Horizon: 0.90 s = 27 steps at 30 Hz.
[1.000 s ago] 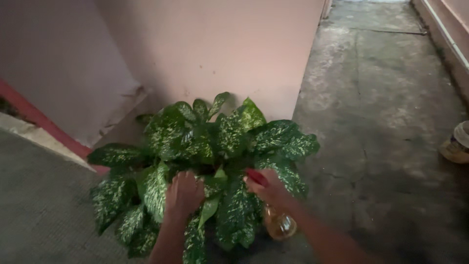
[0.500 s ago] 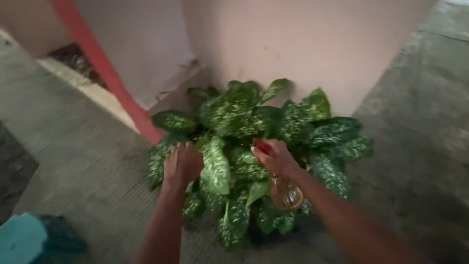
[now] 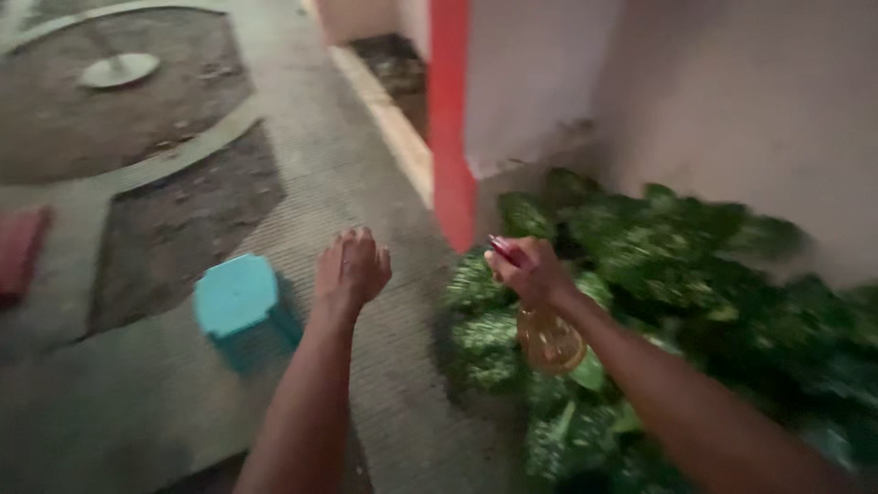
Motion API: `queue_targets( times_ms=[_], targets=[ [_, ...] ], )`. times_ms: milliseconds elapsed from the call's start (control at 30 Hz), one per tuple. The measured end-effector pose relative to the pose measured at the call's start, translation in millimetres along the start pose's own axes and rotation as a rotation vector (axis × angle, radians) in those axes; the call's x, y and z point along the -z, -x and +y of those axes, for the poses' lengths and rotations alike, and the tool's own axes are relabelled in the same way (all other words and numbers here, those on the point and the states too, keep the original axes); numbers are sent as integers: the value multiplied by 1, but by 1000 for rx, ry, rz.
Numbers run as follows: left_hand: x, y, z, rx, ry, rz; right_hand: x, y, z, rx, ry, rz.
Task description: The person uses a spray bottle to water several potted and ground plants, while touching the leaves by hand.
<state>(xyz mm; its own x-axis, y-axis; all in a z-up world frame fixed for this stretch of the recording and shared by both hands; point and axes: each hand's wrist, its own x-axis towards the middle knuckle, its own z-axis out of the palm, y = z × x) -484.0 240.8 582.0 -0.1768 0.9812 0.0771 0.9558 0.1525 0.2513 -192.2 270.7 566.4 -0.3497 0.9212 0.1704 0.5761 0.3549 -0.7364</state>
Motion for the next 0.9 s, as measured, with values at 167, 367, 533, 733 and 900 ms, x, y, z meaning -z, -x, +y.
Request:
queue_targets(
  times_ms=[167,367,533,733,900],
  targets=[
    [36,15,-110,117,-63,173,-73,-65,-78,97,16,-114],
    [86,59,-215,362,-192,198,-157,-110,-170,361,-121,-271],
    [129,107,-277,524,-222,206,-219,-126,-242,479,-182,-354],
    [178,165,-327,685,-235,244,-270,-133,-317,629,-281,-464],
    [219,195,-356,732,-346,326,-291,-141,-373,704,-172,-471]
  ],
)
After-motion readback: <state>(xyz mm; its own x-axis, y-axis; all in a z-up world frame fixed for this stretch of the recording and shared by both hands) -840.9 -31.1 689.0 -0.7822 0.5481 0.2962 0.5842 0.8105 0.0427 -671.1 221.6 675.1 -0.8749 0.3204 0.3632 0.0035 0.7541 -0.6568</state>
